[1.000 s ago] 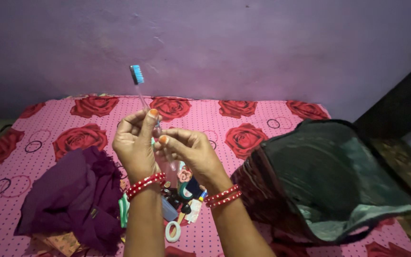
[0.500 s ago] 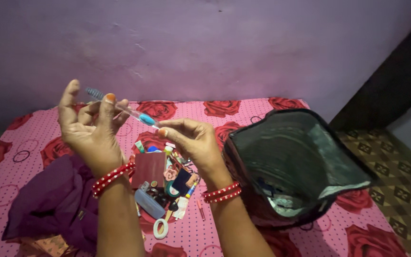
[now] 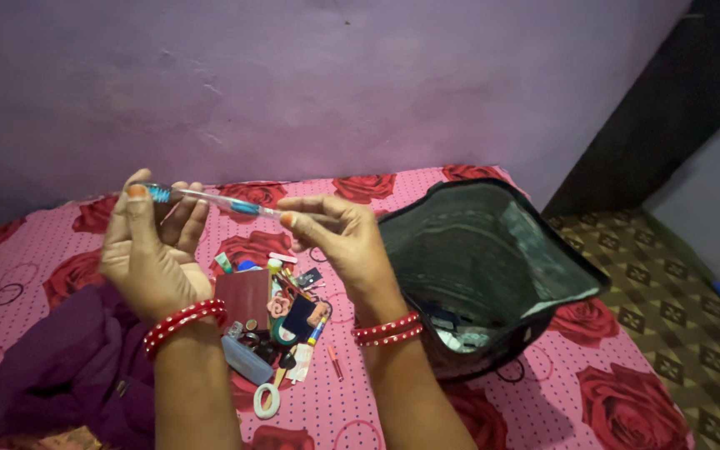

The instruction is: The person packs a patterned tote bag with various personal items from a bed. They place a blue water bottle, a white tube, a small box, a pen, a toothbrush, a hair clip, and a small notebook into the bag one by one.

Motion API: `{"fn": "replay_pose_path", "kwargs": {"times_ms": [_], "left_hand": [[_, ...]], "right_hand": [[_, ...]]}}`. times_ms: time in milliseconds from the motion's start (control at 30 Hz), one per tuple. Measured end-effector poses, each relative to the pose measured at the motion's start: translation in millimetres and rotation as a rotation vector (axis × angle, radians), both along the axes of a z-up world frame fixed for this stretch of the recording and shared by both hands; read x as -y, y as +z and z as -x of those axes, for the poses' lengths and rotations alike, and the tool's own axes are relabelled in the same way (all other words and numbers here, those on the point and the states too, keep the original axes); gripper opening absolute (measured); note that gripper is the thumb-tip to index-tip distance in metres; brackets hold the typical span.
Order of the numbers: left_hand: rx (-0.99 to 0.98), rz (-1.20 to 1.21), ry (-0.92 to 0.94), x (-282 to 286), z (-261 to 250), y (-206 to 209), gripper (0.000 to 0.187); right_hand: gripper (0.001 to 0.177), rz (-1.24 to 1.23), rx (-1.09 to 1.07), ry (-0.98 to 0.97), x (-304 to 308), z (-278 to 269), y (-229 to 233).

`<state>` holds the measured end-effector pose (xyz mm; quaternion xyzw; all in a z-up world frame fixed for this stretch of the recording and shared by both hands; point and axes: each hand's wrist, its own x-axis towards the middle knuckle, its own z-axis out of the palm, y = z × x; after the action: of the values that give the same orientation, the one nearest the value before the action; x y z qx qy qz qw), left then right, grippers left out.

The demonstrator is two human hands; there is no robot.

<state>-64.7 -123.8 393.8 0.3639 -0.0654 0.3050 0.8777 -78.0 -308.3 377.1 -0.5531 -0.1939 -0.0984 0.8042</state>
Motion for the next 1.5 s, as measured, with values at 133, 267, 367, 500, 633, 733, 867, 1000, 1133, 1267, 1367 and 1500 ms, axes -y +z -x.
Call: {"fn": "replay_pose_path", "kwargs": {"times_ms": [133, 267, 367, 500, 633, 733, 867, 1000, 1133, 1267, 1367, 1500], "left_hand": [[-0.055, 0.113, -0.075, -5.3, -3.3, -6.1, 0.027], [-0.107, 0.141, -0.110, -11.1, -0.3, -7.4, 0.029], [-0.093, 0.085, -0.116, -9.8, 5.3, -6.8, 0.023], [-0.029, 0.102, -0.210, -7.6, 7.5, -3.2, 0.016], [0.016, 0.097, -0.303, -3.7, 5.3, 3.6, 0.024], [0.056, 0.107, -0.361, 1.9, 7.1, 7.7, 0.030], [0.034, 0.124, -0.415, 6.6, 11.2, 12.3, 0.029], [-0.152, 0.153, -0.465, 14.8, 12.9, 7.4, 0.021], [-0.076, 0.109, -0.528, 31.2, 3.4, -3.2, 0.023], [-0.041, 0.113, -0.591, 40.3, -3.5, -16.5, 0.024], [-0.018, 0.103, -0.614, 45.2, -6.9, -21.6, 0.024], [0.012, 0.085, -0.644, 48.1, -5.2, -20.9, 0.024]], "right_hand": [[0.022, -0.071, -0.048, -0.171, -0.8, 13.8, 14.9], [0.020, -0.173, -0.004, -0.265, -8.1, 25.7, 25.9], [0.020, -0.209, 0.015, -0.352, -13.7, 32.7, 31.0], [0.020, -0.218, 0.084, -0.422, -21.1, 41.4, 35.6], [0.021, -0.280, 0.120, -0.351, -23.9, 45.9, 38.5], [0.023, -0.317, 0.126, -0.327, -18.1, 45.3, 37.3], [0.024, -0.292, 0.123, -0.408, -2.4, 42.4, 36.4], [0.025, -0.251, 0.088, -0.599, 17.4, 47.5, 39.0], [0.032, -0.358, 0.061, -0.672, 31.3, 54.0, 42.5], [0.034, -0.389, 0.095, -0.665, 38.2, 57.6, 41.5], [0.035, -0.408, 0.088, -0.656, 41.3, 57.9, 40.6], [0.035, -0.415, 0.092, -0.676, 43.7, 58.6, 40.3]]}}
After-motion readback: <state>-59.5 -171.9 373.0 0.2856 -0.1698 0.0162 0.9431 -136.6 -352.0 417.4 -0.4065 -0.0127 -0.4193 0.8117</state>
